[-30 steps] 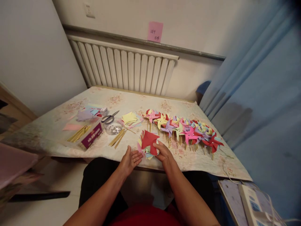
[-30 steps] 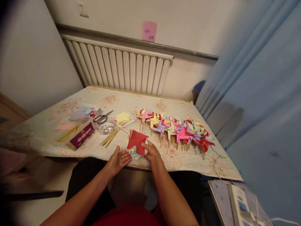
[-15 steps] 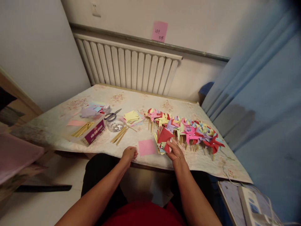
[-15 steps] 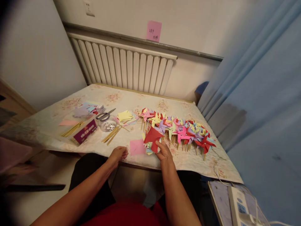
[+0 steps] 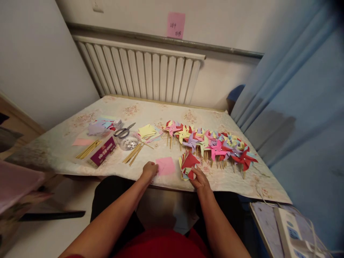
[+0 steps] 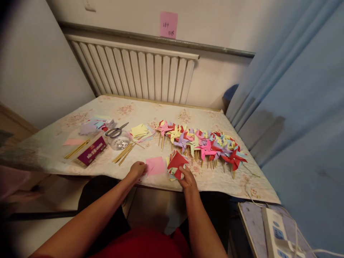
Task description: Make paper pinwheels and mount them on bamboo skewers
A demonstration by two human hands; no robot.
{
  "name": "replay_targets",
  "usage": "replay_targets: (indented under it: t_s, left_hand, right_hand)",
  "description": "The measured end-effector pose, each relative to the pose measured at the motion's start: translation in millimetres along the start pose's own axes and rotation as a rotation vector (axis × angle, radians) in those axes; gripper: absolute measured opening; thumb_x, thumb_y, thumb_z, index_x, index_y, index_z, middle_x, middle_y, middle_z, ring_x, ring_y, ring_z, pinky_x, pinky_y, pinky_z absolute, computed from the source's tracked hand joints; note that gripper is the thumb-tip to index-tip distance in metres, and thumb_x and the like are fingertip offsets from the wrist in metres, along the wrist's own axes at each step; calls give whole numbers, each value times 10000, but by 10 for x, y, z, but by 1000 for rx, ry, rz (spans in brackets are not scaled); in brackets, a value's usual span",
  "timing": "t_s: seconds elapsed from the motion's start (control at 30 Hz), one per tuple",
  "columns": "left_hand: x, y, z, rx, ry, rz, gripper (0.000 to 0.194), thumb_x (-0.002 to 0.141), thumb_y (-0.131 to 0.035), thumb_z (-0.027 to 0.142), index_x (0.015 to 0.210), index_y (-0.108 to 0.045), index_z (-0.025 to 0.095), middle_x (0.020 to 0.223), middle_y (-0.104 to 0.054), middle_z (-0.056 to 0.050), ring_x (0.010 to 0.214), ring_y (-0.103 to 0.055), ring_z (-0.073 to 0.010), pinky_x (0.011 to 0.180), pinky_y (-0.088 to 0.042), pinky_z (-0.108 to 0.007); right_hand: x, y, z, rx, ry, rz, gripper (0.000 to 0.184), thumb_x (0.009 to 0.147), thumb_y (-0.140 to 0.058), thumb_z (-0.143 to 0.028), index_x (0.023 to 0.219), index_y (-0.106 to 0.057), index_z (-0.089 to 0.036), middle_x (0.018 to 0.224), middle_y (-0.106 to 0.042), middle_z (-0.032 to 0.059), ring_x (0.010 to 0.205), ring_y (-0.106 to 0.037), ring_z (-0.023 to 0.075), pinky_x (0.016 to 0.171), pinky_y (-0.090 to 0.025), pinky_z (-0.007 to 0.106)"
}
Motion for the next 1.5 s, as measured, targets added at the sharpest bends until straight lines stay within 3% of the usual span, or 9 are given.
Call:
replay_targets:
  t_s: [0.13,0.27,0.33,0.47,0.73,0.9,1.07,1.27,1.5]
  left_hand:
    - [57,107,154,174,-80,144,249,724,-630,252,949,-565,169,1088,-641,-153,1161,-541,-309,917,-393,-350]
    - [125,43,408,394,-269,130,259,703,-671,225,937,-576,166,1220,-557,-177,1258,-444,-325,1029,-314,-374]
    - [169,-14,493,464,-305,99,252,670,-704,210,886,-579,179,1220,-552,-171,1271,-417,-340,1051,-296,-400]
    - [295,-65,562,468,-250,80,290,569,-744,137,792,-566,186,1218,-559,-180,1280,-387,-382,1075,-256,-475]
    - [522,-69,575,464,-140,18,342,428,-769,77,687,-582,198,855,-661,-138,1218,-442,-469,1012,-225,-628]
    - [558,-72,557,494,-141,-39,298,419,-772,93,543,-519,192,796,-657,-143,1178,-490,-451,954,-344,-523]
    - [524,27,491,500,-125,-91,263,449,-796,213,532,-547,201,675,-643,-88,956,-614,-349,787,-429,-352]
    - [373,66,398,441,-102,-91,74,594,-671,197,663,-645,197,568,-604,-30,699,-614,-247,620,-390,-290]
    - [255,9,528,272,-233,-63,85,619,-624,142,583,-558,183,606,-553,-3,704,-544,-181,597,-332,-247]
  right_hand:
    - [30,7,15,27,8,-36,502,615,-779,-272,1090,-615,-281,1021,-727,5,862,-692,235,765,-564,364]
    - [36,-31,13,34,-1,-60,466,624,-774,-295,1064,-624,-263,999,-730,28,854,-691,254,778,-561,396]
    - [33,-53,11,32,-7,-70,446,622,-779,-296,1041,-630,-258,984,-731,26,846,-693,256,780,-559,403]
    - [23,-75,-3,6,-4,-59,427,606,-791,-301,1001,-635,-258,977,-731,22,850,-697,261,764,-561,399]
    - [23,-100,-5,-13,4,-68,453,605,-787,-324,1016,-610,-253,1009,-727,40,857,-699,265,730,-567,389]
    - [31,-92,7,-8,4,-68,479,604,-789,-315,1042,-607,-250,999,-730,48,879,-701,272,729,-570,386]
    - [11,-121,-15,9,6,-92,516,613,-792,-302,1090,-602,-254,1005,-729,48,881,-701,279,743,-572,412]
    - [16,-104,-5,6,5,-69,493,598,-809,-305,1050,-620,-245,968,-738,35,838,-708,268,755,-573,403]
    - [33,-86,16,-9,4,-68,505,593,-816,-312,1053,-615,-247,981,-738,35,855,-711,264,764,-573,392]
Point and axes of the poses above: each hand's wrist, its own x-axis towards the middle knuckle, its own y-axis out of the back of the hand, z = x × y, the point moved 6 cm from there along x, towards the middle knuckle
